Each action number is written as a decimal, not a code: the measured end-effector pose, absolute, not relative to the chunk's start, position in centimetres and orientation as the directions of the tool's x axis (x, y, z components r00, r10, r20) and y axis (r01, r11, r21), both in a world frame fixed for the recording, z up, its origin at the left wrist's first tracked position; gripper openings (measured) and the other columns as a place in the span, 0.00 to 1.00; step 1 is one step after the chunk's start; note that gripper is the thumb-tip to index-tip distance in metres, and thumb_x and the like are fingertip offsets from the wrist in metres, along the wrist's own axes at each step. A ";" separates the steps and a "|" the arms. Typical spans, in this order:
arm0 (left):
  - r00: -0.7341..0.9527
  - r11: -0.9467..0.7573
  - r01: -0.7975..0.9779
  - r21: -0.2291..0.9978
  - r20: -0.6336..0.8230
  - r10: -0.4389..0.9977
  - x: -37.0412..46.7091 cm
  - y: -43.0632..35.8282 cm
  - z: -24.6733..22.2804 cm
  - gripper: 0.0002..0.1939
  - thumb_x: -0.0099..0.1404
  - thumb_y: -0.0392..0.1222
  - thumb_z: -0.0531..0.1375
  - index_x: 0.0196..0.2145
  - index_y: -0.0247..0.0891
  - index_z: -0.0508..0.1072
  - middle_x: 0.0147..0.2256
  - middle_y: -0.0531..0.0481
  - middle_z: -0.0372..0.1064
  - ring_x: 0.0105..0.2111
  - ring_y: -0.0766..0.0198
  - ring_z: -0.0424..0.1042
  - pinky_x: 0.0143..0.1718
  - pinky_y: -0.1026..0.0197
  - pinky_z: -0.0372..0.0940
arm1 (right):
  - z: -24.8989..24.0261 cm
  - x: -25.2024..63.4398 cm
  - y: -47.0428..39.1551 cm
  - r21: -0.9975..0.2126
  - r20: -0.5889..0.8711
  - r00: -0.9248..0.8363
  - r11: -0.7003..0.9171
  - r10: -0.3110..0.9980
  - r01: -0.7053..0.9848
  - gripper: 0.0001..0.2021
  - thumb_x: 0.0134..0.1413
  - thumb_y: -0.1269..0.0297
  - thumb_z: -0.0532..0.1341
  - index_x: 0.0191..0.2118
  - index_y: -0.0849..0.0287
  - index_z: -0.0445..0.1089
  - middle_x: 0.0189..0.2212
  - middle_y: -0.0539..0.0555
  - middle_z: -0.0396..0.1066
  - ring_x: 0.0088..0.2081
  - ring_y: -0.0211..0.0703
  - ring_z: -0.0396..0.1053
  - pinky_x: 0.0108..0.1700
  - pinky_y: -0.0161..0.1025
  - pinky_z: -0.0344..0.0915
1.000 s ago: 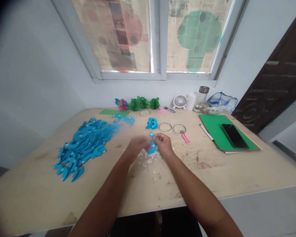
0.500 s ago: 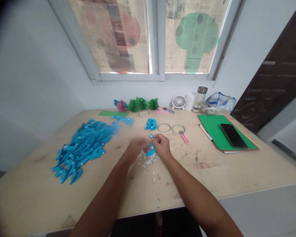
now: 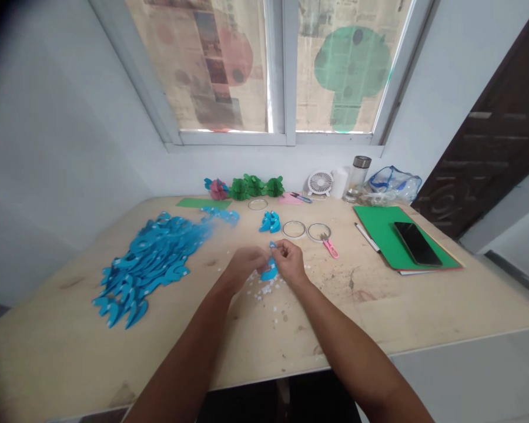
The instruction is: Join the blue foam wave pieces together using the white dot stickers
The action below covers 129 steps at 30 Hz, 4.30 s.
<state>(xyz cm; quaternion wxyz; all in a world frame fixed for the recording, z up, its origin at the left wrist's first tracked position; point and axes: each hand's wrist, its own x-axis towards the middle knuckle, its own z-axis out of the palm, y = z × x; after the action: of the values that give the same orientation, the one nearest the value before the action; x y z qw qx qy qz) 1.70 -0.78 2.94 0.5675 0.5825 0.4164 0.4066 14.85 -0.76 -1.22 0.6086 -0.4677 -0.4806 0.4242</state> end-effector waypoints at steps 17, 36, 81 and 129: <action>0.351 -0.009 0.097 0.995 -0.026 0.936 1.6 -0.9 3.0 0.04 0.46 0.34 0.56 0.17 0.34 0.68 0.15 0.55 0.66 0.16 0.72 0.63 0.19 0.69 0.58 | -1.2 15.3 -0.9 -0.945 0.314 0.182 0.288 0.932 0.154 0.08 0.47 0.60 0.57 0.29 0.60 0.66 0.18 0.45 0.59 0.20 0.33 0.55 0.24 0.32 0.54; 0.159 -0.010 0.025 1.000 0.006 0.987 1.6 -0.5 3.0 0.04 0.46 0.37 0.61 0.19 0.33 0.71 0.16 0.54 0.68 0.18 0.70 0.65 0.21 0.68 0.61 | -0.6 15.4 -0.7 -0.983 0.166 0.129 0.174 0.978 -0.054 0.12 0.44 0.57 0.61 0.30 0.61 0.69 0.19 0.48 0.65 0.21 0.35 0.61 0.24 0.32 0.58; 0.244 -0.096 0.065 0.993 0.077 0.967 2.0 -0.5 2.2 0.02 0.48 0.34 0.60 0.22 0.34 0.71 0.17 0.55 0.66 0.18 0.70 0.65 0.19 0.70 0.59 | -0.9 15.0 -0.8 -0.984 0.173 0.145 0.176 0.974 -0.002 0.09 0.41 0.59 0.60 0.29 0.59 0.65 0.18 0.46 0.63 0.19 0.34 0.58 0.20 0.32 0.55; 0.274 -0.109 0.146 0.983 0.066 0.959 1.8 -0.4 2.1 0.03 0.48 0.34 0.58 0.19 0.33 0.70 0.15 0.57 0.63 0.17 0.72 0.61 0.19 0.70 0.56 | -1.3 15.6 -0.5 -0.961 0.226 0.072 0.210 0.972 0.181 0.11 0.43 0.58 0.60 0.31 0.61 0.70 0.19 0.47 0.64 0.21 0.34 0.59 0.22 0.31 0.56</action>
<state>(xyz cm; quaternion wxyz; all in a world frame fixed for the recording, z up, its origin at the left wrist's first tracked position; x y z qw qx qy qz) 1.78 -0.43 2.09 0.4988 0.6231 0.4433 0.4078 15.64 -0.52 -1.34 0.5294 -0.5056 -0.5699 0.3733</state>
